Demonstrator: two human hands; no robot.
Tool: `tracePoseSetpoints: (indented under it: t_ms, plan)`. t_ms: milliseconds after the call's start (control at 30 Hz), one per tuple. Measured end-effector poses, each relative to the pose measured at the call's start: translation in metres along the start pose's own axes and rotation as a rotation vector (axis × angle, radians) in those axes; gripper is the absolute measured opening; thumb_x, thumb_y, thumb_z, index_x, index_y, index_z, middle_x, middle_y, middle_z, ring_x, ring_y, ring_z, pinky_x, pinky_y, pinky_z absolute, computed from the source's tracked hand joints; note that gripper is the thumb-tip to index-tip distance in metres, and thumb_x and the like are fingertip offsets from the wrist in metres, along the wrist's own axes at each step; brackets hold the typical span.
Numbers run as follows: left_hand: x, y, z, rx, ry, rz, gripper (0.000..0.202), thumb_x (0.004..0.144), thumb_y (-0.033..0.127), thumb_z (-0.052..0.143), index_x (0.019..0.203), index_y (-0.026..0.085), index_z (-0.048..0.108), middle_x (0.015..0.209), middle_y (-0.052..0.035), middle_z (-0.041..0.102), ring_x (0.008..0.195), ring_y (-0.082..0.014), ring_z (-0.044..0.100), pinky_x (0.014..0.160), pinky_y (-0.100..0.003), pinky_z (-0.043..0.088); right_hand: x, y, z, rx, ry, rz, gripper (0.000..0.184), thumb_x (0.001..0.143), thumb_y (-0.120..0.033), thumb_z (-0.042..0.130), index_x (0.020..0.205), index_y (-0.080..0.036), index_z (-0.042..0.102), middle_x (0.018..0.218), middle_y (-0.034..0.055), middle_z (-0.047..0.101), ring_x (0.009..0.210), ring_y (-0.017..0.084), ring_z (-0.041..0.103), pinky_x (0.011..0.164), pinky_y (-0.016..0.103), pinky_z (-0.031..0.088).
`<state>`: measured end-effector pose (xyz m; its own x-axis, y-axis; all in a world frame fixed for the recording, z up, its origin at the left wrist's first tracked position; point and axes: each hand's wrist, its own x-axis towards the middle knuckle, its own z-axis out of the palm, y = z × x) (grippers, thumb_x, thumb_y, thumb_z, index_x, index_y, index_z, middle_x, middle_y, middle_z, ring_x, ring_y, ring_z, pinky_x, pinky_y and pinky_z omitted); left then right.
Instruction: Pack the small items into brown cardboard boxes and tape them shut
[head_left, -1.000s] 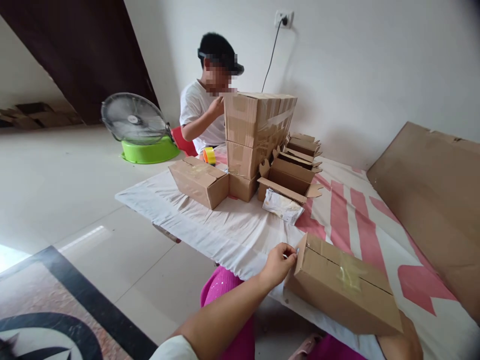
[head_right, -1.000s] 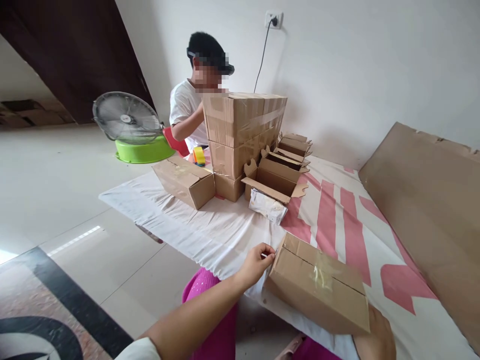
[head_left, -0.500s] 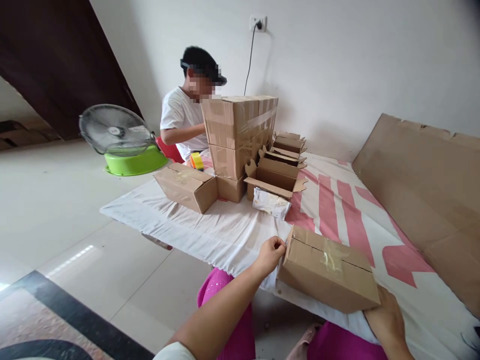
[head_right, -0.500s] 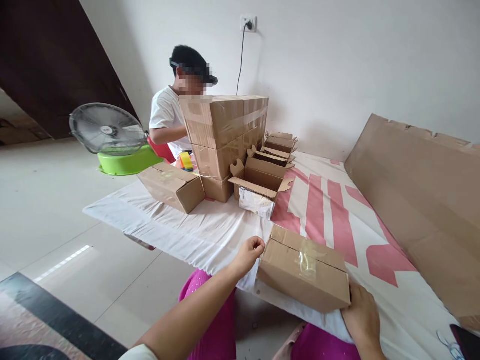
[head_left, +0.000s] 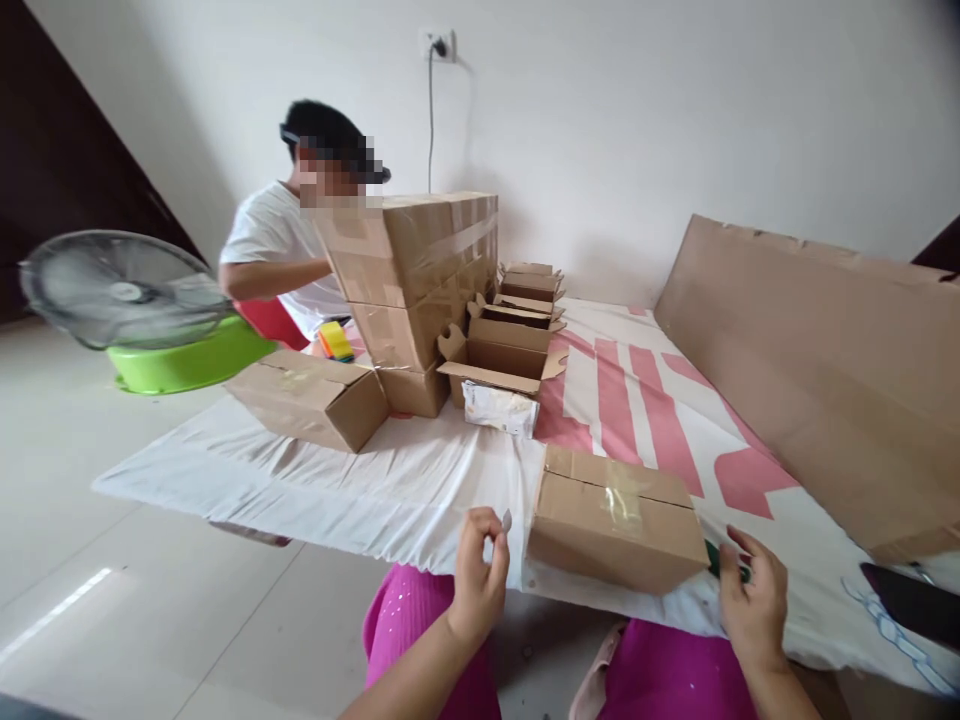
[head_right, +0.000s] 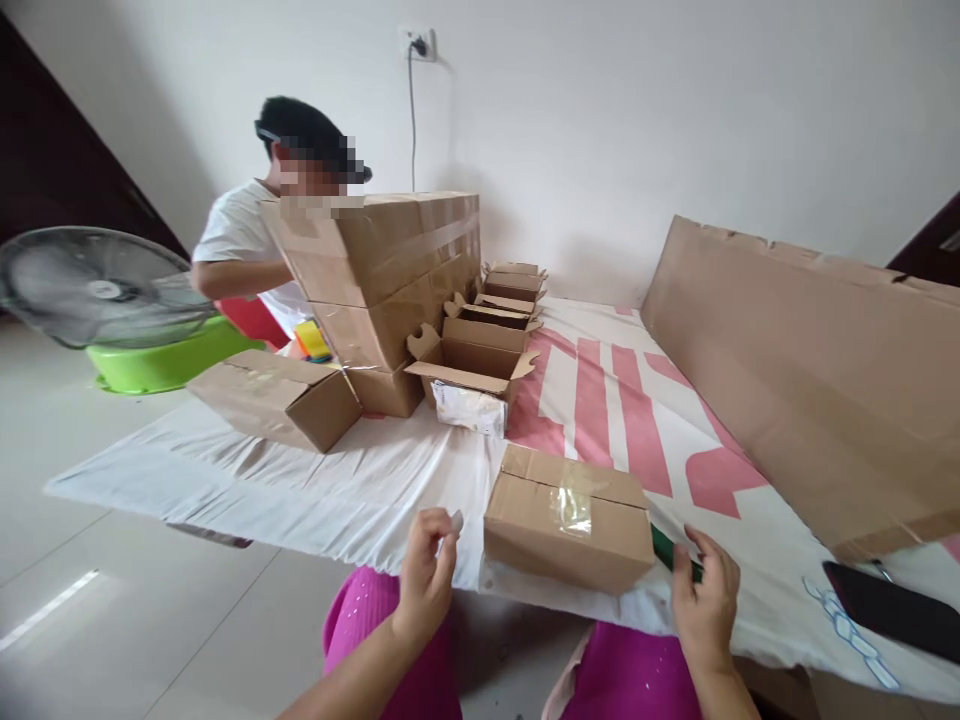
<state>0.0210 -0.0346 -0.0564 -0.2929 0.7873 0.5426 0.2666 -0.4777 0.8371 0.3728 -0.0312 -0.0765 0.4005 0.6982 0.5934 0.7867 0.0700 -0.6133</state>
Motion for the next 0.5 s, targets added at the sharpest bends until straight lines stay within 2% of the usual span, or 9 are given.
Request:
tracePoseSetpoints:
  t_ms: [67,100,167,233,267,333,400,500]
  plan:
    - [-0.009,0.015,-0.006,0.12,-0.124,0.407,0.013,0.082,0.007,0.052,0.085,0.019,0.054,0.077,-0.0011,0.053,0.073,-0.014,0.052,0.067,-0.028,0.046,-0.014,-0.029,-0.012,0.189,0.037,0.121,0.036,0.088,-0.05,0.045,0.096,-0.018,0.059,0.089,0.0114,0.065,0.082,0.024,0.06,0.076,0.038,0.049]
    - [-0.011,0.022,-0.007,0.154,-0.198,0.545,0.018,0.08,0.003,0.052,0.089,0.019,0.055,0.076,-0.0013,0.054,0.071,-0.0139,0.052,0.065,-0.028,0.046,-0.021,-0.045,-0.017,0.307,-0.034,0.157,0.035,0.09,-0.051,0.044,0.089,-0.019,0.059,0.08,0.008,0.063,0.07,0.02,0.058,0.066,0.032,0.048]
    - [-0.015,0.035,-0.004,0.197,-0.338,0.723,0.02,0.079,0.002,0.054,0.092,0.017,0.057,0.074,-0.0016,0.055,0.067,-0.0135,0.05,0.06,-0.027,0.046,-0.033,-0.079,-0.025,0.522,-0.343,0.163,0.044,0.091,-0.057,0.04,0.072,-0.02,0.058,0.066,0.0036,0.058,0.059,0.016,0.054,0.056,0.028,0.044]
    - [-0.017,0.044,0.005,0.233,-0.438,0.804,0.017,0.08,0.004,0.055,0.091,0.017,0.058,0.071,-0.0016,0.057,0.064,-0.0133,0.05,0.058,-0.027,0.045,-0.039,-0.107,-0.029,0.671,-0.726,0.239,0.055,0.09,-0.064,0.034,0.072,-0.019,0.06,0.06,0.0023,0.058,0.052,0.013,0.051,0.049,0.025,0.039]
    - [-0.019,0.046,0.009,0.238,-0.472,0.832,0.015,0.081,0.005,0.055,0.091,0.016,0.059,0.069,-0.0016,0.057,0.063,-0.0132,0.05,0.057,-0.027,0.045,-0.04,-0.118,-0.03,0.707,-0.875,0.281,0.059,0.088,-0.068,0.034,0.074,-0.018,0.061,0.06,0.0023,0.06,0.049,0.012,0.05,0.047,0.023,0.036]
    - [-0.022,0.047,0.019,0.239,-0.507,0.873,0.014,0.082,0.005,0.055,0.09,0.016,0.059,0.068,-0.0016,0.058,0.061,-0.013,0.05,0.056,-0.027,0.045,-0.041,-0.132,-0.032,0.723,-1.081,0.367,0.065,0.082,-0.075,0.037,0.079,-0.016,0.062,0.063,0.003,0.063,0.044,0.009,0.047,0.043,0.021,0.031]
    - [-0.024,0.044,0.028,0.237,-0.513,0.91,0.012,0.082,0.007,0.054,0.089,0.016,0.059,0.066,-0.0013,0.057,0.058,-0.0124,0.05,0.054,-0.026,0.044,-0.045,-0.138,-0.033,0.679,-1.15,0.439,0.062,0.077,-0.076,0.046,0.076,-0.016,0.061,0.062,0.0023,0.063,0.042,0.007,0.044,0.041,0.019,0.03]
    - [-0.028,0.038,0.037,0.215,-0.512,0.957,0.012,0.084,0.008,0.052,0.086,0.017,0.06,0.064,-0.0003,0.057,0.055,-0.0115,0.05,0.053,-0.024,0.044,-0.051,-0.134,-0.031,0.614,-1.142,0.466,0.045,0.076,-0.062,0.061,0.069,-0.017,0.057,0.057,-0.0014,0.06,0.043,0.007,0.043,0.042,0.018,0.031]
